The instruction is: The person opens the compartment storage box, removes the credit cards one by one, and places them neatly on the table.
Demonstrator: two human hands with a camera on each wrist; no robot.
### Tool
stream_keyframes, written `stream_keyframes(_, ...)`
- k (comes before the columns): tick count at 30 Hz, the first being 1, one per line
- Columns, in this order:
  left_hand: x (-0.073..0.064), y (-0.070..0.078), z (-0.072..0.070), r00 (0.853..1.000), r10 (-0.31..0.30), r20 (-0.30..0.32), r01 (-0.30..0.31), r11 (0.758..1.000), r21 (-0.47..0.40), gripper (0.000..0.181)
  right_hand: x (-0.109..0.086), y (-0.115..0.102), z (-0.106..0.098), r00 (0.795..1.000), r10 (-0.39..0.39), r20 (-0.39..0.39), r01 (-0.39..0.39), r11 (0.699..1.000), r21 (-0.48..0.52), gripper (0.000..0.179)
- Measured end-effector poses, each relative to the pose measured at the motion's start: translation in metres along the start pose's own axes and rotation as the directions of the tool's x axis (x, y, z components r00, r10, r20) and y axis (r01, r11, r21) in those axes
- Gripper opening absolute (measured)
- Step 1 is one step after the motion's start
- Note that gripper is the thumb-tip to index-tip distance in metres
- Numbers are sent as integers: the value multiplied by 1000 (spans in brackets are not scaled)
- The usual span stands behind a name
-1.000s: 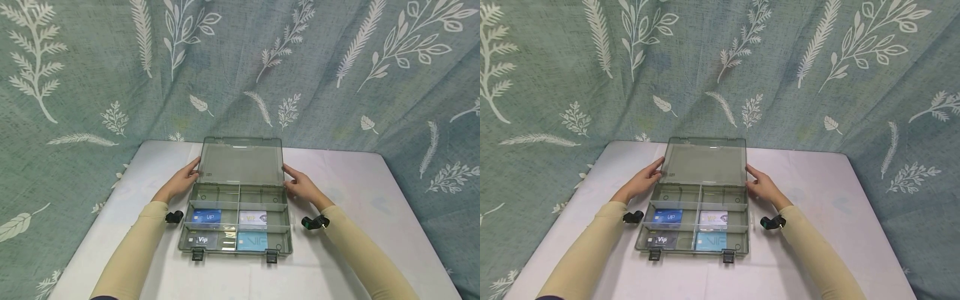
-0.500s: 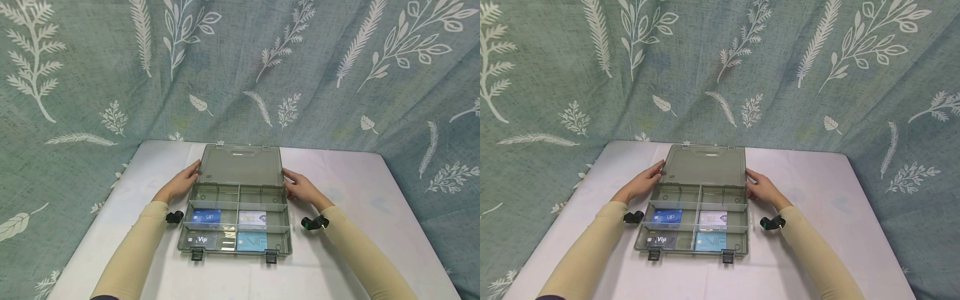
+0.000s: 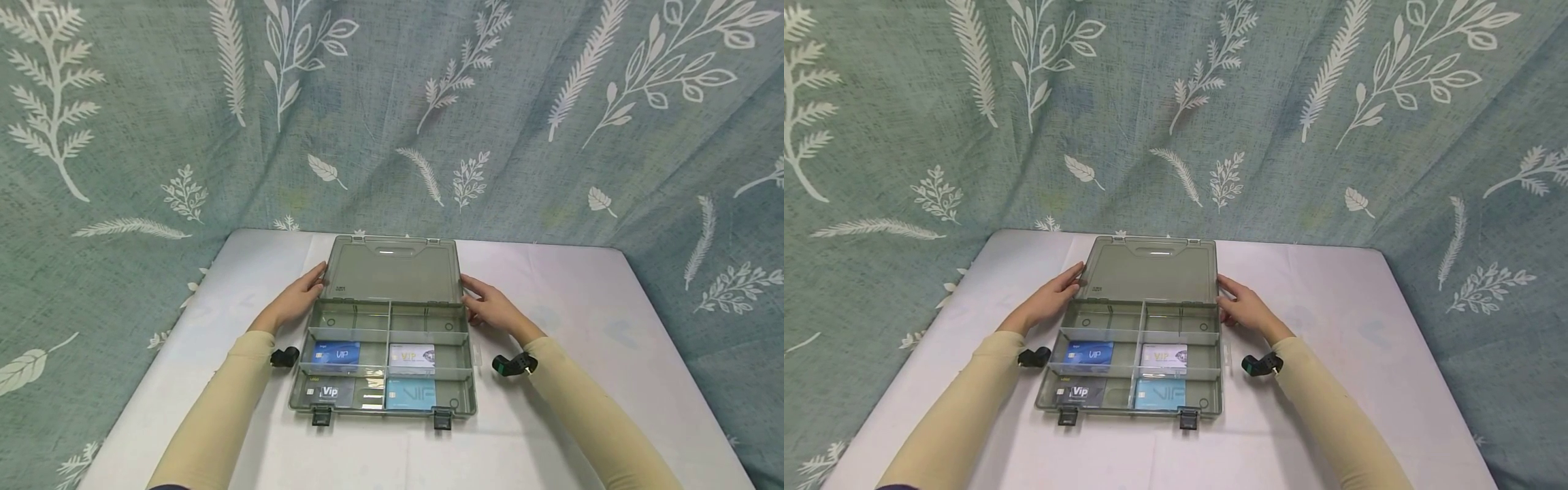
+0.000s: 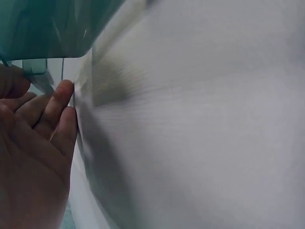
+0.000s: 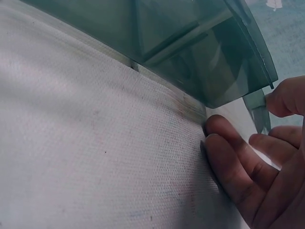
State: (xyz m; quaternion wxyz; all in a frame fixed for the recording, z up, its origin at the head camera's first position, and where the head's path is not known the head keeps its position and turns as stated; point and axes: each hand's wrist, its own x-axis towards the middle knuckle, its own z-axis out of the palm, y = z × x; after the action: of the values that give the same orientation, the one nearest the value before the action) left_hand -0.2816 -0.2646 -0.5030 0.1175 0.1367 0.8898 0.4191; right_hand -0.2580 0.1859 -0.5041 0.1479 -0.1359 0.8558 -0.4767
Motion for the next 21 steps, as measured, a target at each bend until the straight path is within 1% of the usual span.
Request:
stream_keyframes(5, -1, -3, 1, 999, 3, -33, -4, 1000, -27, 56, -1, -1, 0, 1000, 0, -24, 0, 1000, -8, 59)
stream_keyframes(7, -3, -4, 1, 999, -1, -45, 0, 1000, -26, 56, -2, -2, 1, 999, -2, -45, 0, 1000, -28, 58)
stream_keyframes(11, -6, -5, 1, 998, -5, -65, 4, 1000, -13, 54, -4, -6, 0, 996, -6, -86, 0, 998, -62, 54)
stream_keyframes(15, -9, -6, 2, 997, 0, -81, 1, 1000, 13, 52, -8, -10, -2, 994, -14, -106, 4, 995, -97, 48)
stream_keyframes(17, -11, -6, 1, 996, 2, -84, 0, 1000, 20, 51, -9, -12, -3, 994, -28, -109, 16, 994, -107, 46)
stream_keyframes(21, -16, -4, 1, 996, 18, -88, -16, 999, 28, 49, -12, -14, -5, 992, -62, -111, 52, 994, -95, 44)
